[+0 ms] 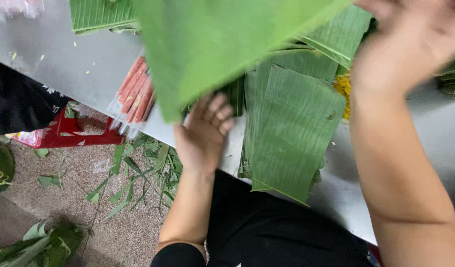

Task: The person wraps pink meat rolls in banana leaves, folding the leaf around each roll and securing it with yellow rubber bands, placing finished wrapped rolls in a growing pile on the table. They repeatedly take new leaf sections and rolls from the table to continue wrapping.

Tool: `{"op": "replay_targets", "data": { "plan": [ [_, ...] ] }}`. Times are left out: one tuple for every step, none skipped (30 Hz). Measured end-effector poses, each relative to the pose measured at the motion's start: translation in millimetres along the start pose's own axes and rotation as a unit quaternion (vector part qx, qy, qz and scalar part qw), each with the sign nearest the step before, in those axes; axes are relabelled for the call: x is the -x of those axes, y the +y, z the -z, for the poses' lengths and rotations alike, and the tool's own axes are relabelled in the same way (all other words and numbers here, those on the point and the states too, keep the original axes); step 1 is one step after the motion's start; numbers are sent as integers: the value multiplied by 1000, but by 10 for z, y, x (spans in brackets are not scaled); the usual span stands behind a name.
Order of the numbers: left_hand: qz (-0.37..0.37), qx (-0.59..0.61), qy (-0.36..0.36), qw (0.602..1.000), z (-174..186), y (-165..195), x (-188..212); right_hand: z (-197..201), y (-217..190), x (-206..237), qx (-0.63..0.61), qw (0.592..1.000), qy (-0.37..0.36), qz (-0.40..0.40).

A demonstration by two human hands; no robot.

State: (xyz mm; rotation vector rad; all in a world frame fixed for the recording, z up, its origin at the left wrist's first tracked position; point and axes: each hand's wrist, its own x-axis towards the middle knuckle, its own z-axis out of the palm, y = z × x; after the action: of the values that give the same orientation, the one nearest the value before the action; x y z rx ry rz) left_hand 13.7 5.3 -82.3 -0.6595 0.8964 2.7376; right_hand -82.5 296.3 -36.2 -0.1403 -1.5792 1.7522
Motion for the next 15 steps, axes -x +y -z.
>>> {"op": "replay_targets", "data": {
  "plan": [
    [11,26,-74,997,-38,79,-45,126,-48,99,-43,999,1,-28],
    [20,53,-148,987,-73,156,-89,232,-78,180,-76,996,-9,-49],
    [24,79,-223,971,-109,202,-123,327,-114,264,-106,992,-19,-68],
    [41,58,-199,978,-142,213,-145,401,-134,327,-126,988,-29,-82],
    [58,39,-172,983,-169,204,-156,470,-166,390,-138,985,-39,-96],
    [75,21,-144,987,-195,164,-184,521,-176,432,-148,982,-45,-104],
    [77,-20,-131,988,-219,121,-223,565,-193,471,-157,980,-51,-110],
    [78,-62,-119,988,-236,77,-269,596,-196,509,-164,978,-54,-113],
    [79,-102,-106,986,-242,32,-316,622,-193,544,-170,977,-60,-117],
    [86,-98,-111,985,-255,-23,-363,656,-193,573,-173,975,-62,-125],
    [93,-94,-115,984,-259,-73,-405,679,-182,613,-171,973,-66,-137],
    [102,-90,-118,984,-262,-120,-435,712,-169,636,-169,971,-64,-154],
    [100,-106,-115,983,-273,-166,-465,741,-154,670,-167,969,-62,-171],
    [98,-123,-111,981,-293,-215,-495,782,-139,681,-162,966,-45,-195],
    [96,-140,-107,980,-309,-246,-509,816,-126,705,-114,977,-62,-172]
  ]
}}
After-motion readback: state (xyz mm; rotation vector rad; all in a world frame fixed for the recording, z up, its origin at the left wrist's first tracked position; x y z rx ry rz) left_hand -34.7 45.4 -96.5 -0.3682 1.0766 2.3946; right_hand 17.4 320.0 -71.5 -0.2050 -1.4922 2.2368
